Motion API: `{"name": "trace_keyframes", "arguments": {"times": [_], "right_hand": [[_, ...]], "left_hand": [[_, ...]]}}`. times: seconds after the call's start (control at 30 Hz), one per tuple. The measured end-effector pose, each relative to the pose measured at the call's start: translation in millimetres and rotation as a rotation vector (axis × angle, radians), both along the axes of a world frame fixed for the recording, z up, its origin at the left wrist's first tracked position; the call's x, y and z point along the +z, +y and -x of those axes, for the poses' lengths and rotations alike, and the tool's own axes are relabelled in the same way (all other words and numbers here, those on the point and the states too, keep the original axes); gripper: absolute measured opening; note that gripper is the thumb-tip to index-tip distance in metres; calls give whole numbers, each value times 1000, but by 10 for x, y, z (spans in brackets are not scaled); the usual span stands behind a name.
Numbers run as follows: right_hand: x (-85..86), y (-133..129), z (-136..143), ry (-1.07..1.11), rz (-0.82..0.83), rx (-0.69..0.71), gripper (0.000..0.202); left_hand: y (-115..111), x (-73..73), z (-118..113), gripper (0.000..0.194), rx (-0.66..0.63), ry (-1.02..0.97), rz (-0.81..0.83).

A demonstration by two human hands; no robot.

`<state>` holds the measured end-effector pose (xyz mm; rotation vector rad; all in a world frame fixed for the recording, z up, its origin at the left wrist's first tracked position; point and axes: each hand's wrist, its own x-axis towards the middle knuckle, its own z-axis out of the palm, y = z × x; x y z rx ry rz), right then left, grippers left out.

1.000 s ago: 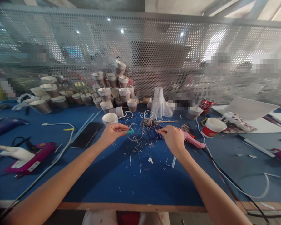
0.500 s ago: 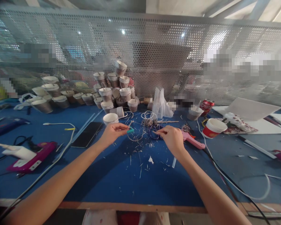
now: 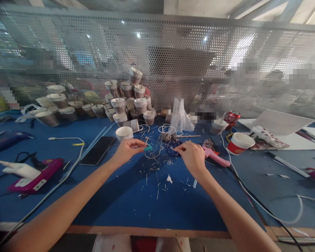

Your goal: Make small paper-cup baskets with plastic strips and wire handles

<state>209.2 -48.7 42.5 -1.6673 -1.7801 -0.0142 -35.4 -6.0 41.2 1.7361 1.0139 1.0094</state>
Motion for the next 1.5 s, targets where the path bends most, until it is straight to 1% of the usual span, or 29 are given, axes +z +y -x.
{"name": "trace_keyframes", "arguments": {"times": [0.27,0.5,0.67,0.83,0.97,1.1,1.17,1.3,1.4,1.5], "right_hand": [[-2,4,21,-13,25,-37,11],[-62,25,22,-14,-51,-1,22],[-115,48,4,-32,-70,26,25],[-130,51,17,-30,-69,29,26],[-142,51,41,-2,-60,56,27],[-164,57,59,11,-46,80,20],[-164,54,67,-7,-29,74,17],[-142,31,88,-51,-44,49,25],[-139,17,100,-63,-65,11,26],[-153,17,110,-75,-60,-15,28]], "left_hand": [[-2,-11,-11,19,-12,-15,4],[-5,-9,-20,18,-2,-20,9],[-6,-7,-24,17,1,-22,8],[-6,-21,-23,18,-8,-28,1],[-3,-37,-28,18,-5,-37,13],[0,-39,-33,19,-3,-30,15],[3,-40,-33,19,1,-27,19],[8,-47,-33,20,7,-24,25],[6,-54,-41,20,5,-25,22],[-4,-61,-59,21,-4,-45,67]]}}
